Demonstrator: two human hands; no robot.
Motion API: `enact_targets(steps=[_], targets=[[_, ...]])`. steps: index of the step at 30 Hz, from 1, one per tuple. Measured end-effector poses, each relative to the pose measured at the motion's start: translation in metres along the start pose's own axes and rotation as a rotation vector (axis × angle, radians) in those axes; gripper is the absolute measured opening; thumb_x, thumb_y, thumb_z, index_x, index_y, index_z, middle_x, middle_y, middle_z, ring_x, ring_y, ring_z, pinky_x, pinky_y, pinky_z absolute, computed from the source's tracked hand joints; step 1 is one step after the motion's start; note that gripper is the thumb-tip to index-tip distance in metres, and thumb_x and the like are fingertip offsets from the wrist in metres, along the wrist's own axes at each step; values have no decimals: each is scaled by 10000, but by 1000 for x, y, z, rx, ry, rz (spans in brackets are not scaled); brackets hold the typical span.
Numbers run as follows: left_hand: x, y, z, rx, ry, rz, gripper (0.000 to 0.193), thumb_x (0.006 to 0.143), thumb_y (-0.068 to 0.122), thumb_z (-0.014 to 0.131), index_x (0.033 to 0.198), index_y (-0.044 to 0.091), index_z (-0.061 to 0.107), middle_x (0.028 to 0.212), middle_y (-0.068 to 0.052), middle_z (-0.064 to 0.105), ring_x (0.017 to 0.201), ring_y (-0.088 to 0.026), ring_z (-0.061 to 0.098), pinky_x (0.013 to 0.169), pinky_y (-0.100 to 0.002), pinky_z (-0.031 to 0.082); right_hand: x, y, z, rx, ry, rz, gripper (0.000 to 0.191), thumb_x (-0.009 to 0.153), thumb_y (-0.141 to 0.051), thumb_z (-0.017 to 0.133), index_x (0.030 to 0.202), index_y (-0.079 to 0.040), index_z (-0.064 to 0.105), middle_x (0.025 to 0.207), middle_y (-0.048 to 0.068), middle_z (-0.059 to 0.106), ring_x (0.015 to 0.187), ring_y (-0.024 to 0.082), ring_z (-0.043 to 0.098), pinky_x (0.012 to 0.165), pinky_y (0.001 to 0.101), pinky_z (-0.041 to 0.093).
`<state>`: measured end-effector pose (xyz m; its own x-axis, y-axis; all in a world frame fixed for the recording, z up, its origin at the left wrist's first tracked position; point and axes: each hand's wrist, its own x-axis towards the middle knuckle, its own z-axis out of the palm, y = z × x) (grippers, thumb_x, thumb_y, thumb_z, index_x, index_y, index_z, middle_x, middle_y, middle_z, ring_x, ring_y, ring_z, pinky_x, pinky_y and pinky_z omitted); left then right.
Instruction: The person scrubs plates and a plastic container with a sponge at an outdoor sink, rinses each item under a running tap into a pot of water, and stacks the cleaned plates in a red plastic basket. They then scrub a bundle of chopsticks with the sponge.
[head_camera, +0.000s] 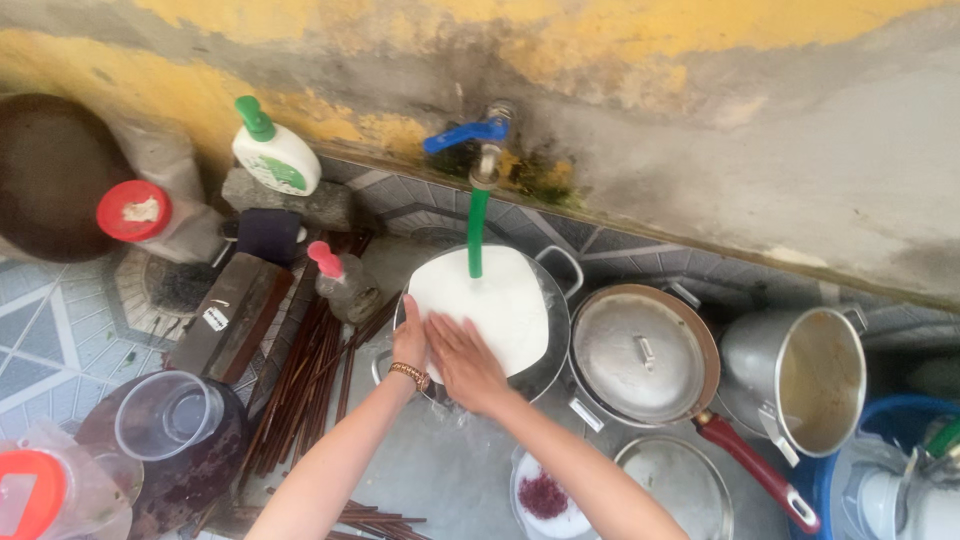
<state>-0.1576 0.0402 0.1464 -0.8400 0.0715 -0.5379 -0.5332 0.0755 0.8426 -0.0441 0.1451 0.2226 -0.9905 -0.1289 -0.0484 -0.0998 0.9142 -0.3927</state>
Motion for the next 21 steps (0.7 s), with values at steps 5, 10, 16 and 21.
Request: enact_targets(steps=[5, 10, 16, 21], targets=[[-6, -10, 9, -87, -29, 3, 784, 947, 718, 535, 781, -42, 635, 732, -55, 641, 644, -148, 553, 600, -330, 487, 18, 72, -65, -178, 192, 110, 675, 1006, -260, 466, 1578, 23, 247, 1681, 148, 224, 1541, 258, 188, 1243, 497, 98], [-4, -6, -1, -60, -28, 47, 798, 926, 728, 513, 777, -36, 686, 741, -51, 667, 642, -128, 567, 597, -304, 500, -35, 121, -98, -234, 196, 522, 602, 1041, -276, 451, 1556, -22, 272, 1652, 124, 238, 1545, 240, 194, 1236, 555, 127], [5, -6, 0, 21, -25, -100, 994, 1020, 803, 482, 1086, -172, 666, 873, -132, 634, 811, -235, 557, 712, -411, 478, -71, 63, -83, -23, 500, -147, 489, 966, -168, 579, 1434, -42, 514, 1528, 134, 509, 1471, 270, 421, 1266, 517, 236], [-1, -17, 16, -157, -230, -217, 878, 875, 768, 492, 1336, 32, 619, 1255, -101, 704, 1062, -186, 696, 909, -341, 552, -84, -4, -85, -408, 139, -284, 592, 783, -173, 694, 1333, 12, 580, 1342, 164, 597, 1307, 306, 547, 1119, 522, 365]])
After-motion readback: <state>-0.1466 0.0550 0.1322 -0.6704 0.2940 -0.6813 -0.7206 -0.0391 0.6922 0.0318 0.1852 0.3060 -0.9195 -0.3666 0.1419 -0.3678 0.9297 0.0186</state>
